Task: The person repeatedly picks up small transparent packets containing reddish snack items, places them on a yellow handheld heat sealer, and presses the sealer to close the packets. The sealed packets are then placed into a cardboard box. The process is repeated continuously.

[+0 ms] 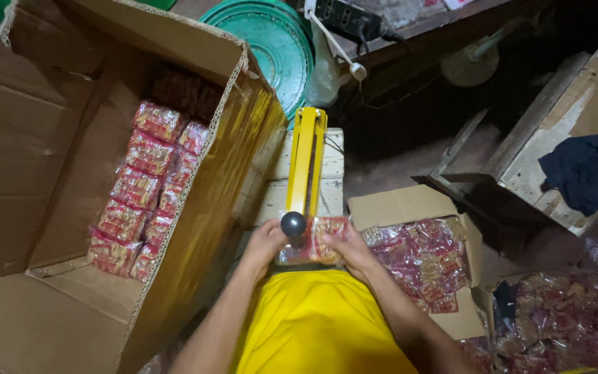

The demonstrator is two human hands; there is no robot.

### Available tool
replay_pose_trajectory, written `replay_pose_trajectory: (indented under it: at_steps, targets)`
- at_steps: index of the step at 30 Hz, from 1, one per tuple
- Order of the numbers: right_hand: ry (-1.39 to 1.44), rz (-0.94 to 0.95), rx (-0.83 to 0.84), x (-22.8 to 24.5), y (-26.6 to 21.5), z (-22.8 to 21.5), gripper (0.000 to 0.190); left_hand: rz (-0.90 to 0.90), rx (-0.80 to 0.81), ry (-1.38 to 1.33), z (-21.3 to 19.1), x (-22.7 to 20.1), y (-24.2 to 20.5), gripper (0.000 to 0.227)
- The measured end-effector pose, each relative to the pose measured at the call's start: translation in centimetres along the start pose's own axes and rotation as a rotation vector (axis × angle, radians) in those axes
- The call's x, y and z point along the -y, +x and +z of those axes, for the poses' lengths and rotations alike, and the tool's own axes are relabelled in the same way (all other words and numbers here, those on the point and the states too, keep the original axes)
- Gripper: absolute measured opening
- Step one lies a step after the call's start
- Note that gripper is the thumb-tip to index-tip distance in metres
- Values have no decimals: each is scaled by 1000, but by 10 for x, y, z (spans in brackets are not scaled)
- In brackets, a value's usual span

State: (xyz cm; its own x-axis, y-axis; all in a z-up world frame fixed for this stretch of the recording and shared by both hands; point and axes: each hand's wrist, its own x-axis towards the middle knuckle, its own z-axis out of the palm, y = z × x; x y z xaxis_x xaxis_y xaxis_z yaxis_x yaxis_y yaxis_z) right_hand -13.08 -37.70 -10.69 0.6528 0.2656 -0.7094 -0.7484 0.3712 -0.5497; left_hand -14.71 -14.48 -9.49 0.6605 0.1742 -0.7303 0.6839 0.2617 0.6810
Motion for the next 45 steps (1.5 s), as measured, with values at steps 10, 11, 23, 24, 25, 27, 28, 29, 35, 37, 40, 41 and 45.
replay_pose_trajectory:
  at_steps: [10,11,23,24,25,27,28,29,35,37,40,41,45]
  targets:
    - [-98,-146,-74,74,67,37,60,-10,-218,580,40,-81,91,48]
    - [-89,-161,-95,78,73,37,59,-46,-180,689,39,-91,95,73]
    - [-110,-115,-97,90,122,44,57,1143,-259,960,58,-26,17,41]
    - [-113,-111,-97,92,119,42,57,1139,-261,959,58,-23,20,41]
    - [-159,-111,-97,94,116,40,58,1198,-249,928,57,-20,23,41]
    - [-207,-110,-90,98,108,43,58,1256,-245,897,51,-15,25,41]
    - [-206,-107,-95,103,104,45,61,1261,-214,876,49,-14,27,40]
    - [-204,-105,-100,108,100,46,64,1266,-183,855,47,-12,29,39]
    - [-190,-153,-164,84,116,36,59,1319,-156,876,43,-15,30,39]
    - [-181,-135,-161,86,118,41,58,1337,-143,875,41,-16,34,40]
    - [-165,-81,-147,98,111,56,60,1358,-128,888,39,-16,35,41]
    - [-157,-43,-143,102,105,62,63,1358,-119,898,38,-16,33,42]
    - [-120,-135,-134,103,111,73,64,1355,-157,912,41,-30,21,40]
